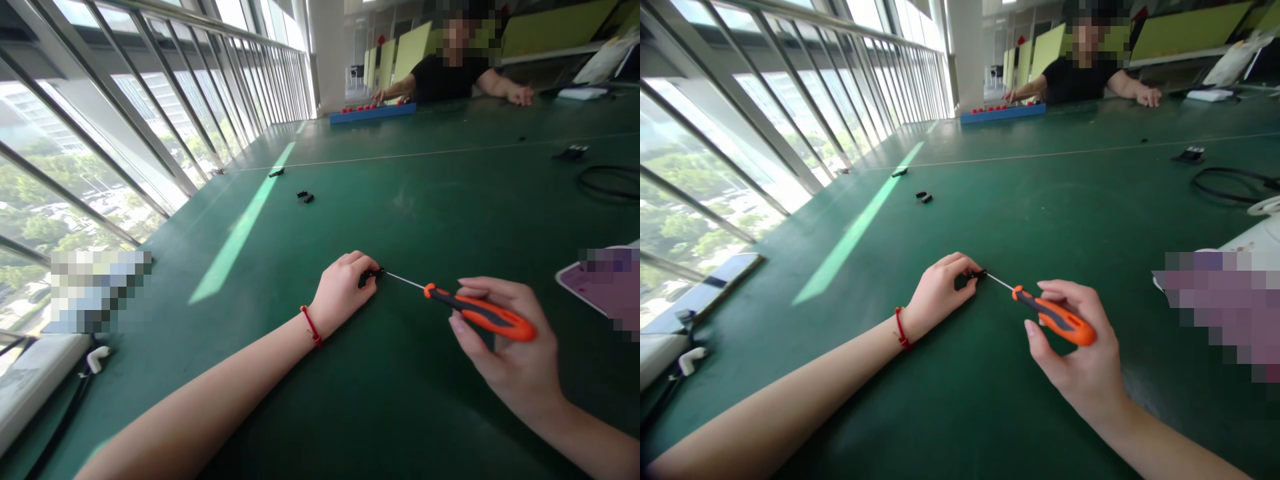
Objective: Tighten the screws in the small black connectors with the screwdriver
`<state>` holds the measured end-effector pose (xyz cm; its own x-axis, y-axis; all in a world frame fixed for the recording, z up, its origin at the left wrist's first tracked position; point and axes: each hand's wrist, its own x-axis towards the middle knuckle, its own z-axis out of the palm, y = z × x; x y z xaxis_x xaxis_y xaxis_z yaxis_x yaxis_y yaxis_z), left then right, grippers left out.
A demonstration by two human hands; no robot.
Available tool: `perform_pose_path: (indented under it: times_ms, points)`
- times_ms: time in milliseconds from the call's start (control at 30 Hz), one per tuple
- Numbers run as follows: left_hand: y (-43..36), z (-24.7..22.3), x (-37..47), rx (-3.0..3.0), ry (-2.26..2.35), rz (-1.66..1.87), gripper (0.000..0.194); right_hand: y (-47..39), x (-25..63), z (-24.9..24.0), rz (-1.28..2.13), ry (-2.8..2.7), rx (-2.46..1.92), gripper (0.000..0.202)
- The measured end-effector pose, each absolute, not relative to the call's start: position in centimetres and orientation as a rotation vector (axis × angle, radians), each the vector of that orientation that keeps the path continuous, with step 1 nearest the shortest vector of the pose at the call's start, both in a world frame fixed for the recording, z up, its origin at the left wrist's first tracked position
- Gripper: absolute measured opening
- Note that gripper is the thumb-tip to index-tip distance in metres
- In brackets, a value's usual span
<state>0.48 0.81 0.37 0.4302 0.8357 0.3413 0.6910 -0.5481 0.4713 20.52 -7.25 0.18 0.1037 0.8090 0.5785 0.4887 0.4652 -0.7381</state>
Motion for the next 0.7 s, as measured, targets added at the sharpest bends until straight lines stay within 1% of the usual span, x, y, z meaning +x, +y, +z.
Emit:
perform_pose_path:
  times_ms: [67, 133, 200, 300, 367, 433, 467, 500, 567, 633, 700]
  points:
    - [0.81, 0.38, 0.45, 2.418, 1.330, 0.797, 0.016, -7.34, 20.59, 0.17, 0.417, -1.595, -1.183, 0.031]
    - [0.83, 0.38, 0.41, 2.408, 1.328, 0.801, 0.016, -7.47, 20.61, 0.19, 0.499, -1.678, -1.231, 0.022]
    - [0.86, 0.38, 0.39, 2.400, 1.325, 0.805, 0.016, -7.56, 20.56, 0.16, 0.446, -1.668, -1.235, 0.016]
    - [0.88, 0.37, 0.36, 2.391, 1.323, 0.806, 0.017, -7.54, 20.51, 0.05, 0.316, -1.583, -1.197, 0.024]
    - [0.86, 0.38, 0.35, 2.385, 1.319, 0.806, 0.018, -7.50, 20.55, 0.02, 0.334, -1.590, -1.185, 0.031]
    - [0.83, 0.40, 0.35, 2.381, 1.311, 0.804, 0.018, -7.52, 20.62, 0.05, 0.429, -1.661, -1.209, 0.029]
    - [0.80, 0.41, 0.36, 2.377, 1.311, 0.803, 0.018, -7.54, 20.64, 0.08, 0.474, -1.711, -1.221, 0.025]
    - [0.78, 0.42, 0.37, 2.374, 1.312, 0.803, 0.018, -7.58, 20.63, 0.12, 0.479, -1.708, -1.243, 0.021]
    - [0.74, 0.42, 0.41, 2.365, 1.318, 0.804, 0.018, -7.61, 20.58, 0.18, 0.412, -1.684, -1.255, 0.019]
    - [0.74, 0.41, 0.43, 2.356, 1.327, 0.808, 0.018, -7.59, 20.49, 0.22, 0.294, -1.623, -1.230, 0.023]
    - [0.78, 0.40, 0.43, 2.355, 1.327, 0.814, 0.018, -7.56, 20.44, 0.24, 0.316, -1.617, -1.211, 0.030]
